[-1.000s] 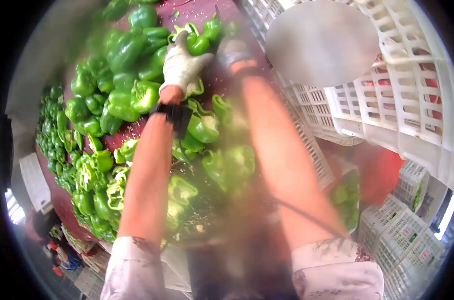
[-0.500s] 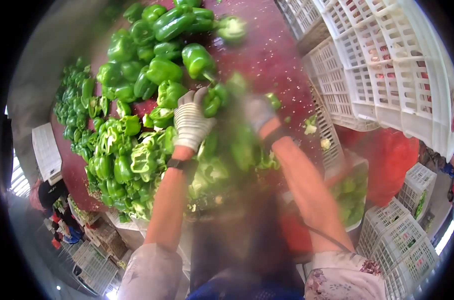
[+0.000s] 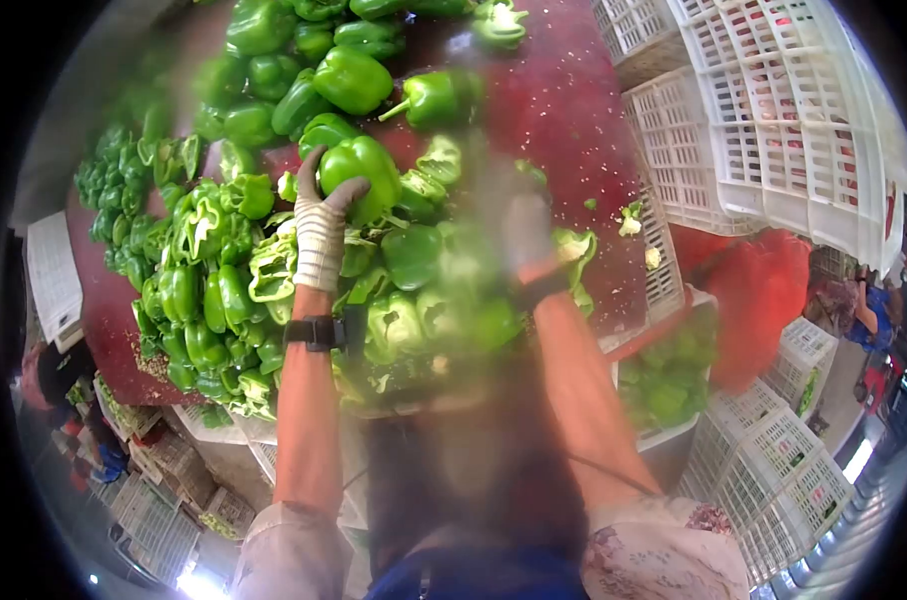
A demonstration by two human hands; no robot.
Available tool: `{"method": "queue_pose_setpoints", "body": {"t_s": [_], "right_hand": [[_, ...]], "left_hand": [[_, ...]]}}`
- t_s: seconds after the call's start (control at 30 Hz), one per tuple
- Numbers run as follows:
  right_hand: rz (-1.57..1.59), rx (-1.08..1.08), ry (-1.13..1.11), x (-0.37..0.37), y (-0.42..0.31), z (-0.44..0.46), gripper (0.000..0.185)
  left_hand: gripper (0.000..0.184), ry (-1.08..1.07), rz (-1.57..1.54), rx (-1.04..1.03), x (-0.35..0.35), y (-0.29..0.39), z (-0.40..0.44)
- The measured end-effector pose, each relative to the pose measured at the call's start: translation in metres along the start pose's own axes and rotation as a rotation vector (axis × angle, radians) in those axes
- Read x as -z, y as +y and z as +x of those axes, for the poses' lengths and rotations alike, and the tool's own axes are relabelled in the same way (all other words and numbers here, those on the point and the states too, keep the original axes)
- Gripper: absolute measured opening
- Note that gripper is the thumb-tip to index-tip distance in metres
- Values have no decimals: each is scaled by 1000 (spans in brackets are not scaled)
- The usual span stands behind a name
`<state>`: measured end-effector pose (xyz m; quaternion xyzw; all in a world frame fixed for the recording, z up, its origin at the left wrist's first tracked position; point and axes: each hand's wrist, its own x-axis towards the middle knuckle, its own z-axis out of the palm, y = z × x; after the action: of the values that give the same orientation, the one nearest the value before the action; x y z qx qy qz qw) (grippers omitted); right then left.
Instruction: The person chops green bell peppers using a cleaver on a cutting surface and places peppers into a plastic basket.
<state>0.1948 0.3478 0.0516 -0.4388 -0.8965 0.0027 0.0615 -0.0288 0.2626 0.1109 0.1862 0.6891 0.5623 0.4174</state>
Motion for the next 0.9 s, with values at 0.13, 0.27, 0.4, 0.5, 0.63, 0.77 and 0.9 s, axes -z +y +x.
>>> {"method": "queue_pose_setpoints", "body": {"t_s": [0.13,0.27,0.4,0.5,0.63,0.77,0.9], "right_hand": [[419,-299,-57,59,0,43,31],[353,-422,-223,60,-4,38,27],[48,-25,-144,5,0,30,8],[217,-59,-61,-6,18,76,19],[333,-45,101,-18,25,123,13],[329,-153,2,13,11,123,17],[204,-110,157,46,-19,110,20]], "left_hand": [[72,22,-115,120,-41,14,15],[68,186,-6,-49,-51,0,34],[74,311,264,-108,-59,4,46],[77,225,471,-16,-63,-26,70],[68,63,395,-26,-84,-29,68],[67,129,69,45,-75,-3,47],[70,230,59,199,-44,-13,45]]}}
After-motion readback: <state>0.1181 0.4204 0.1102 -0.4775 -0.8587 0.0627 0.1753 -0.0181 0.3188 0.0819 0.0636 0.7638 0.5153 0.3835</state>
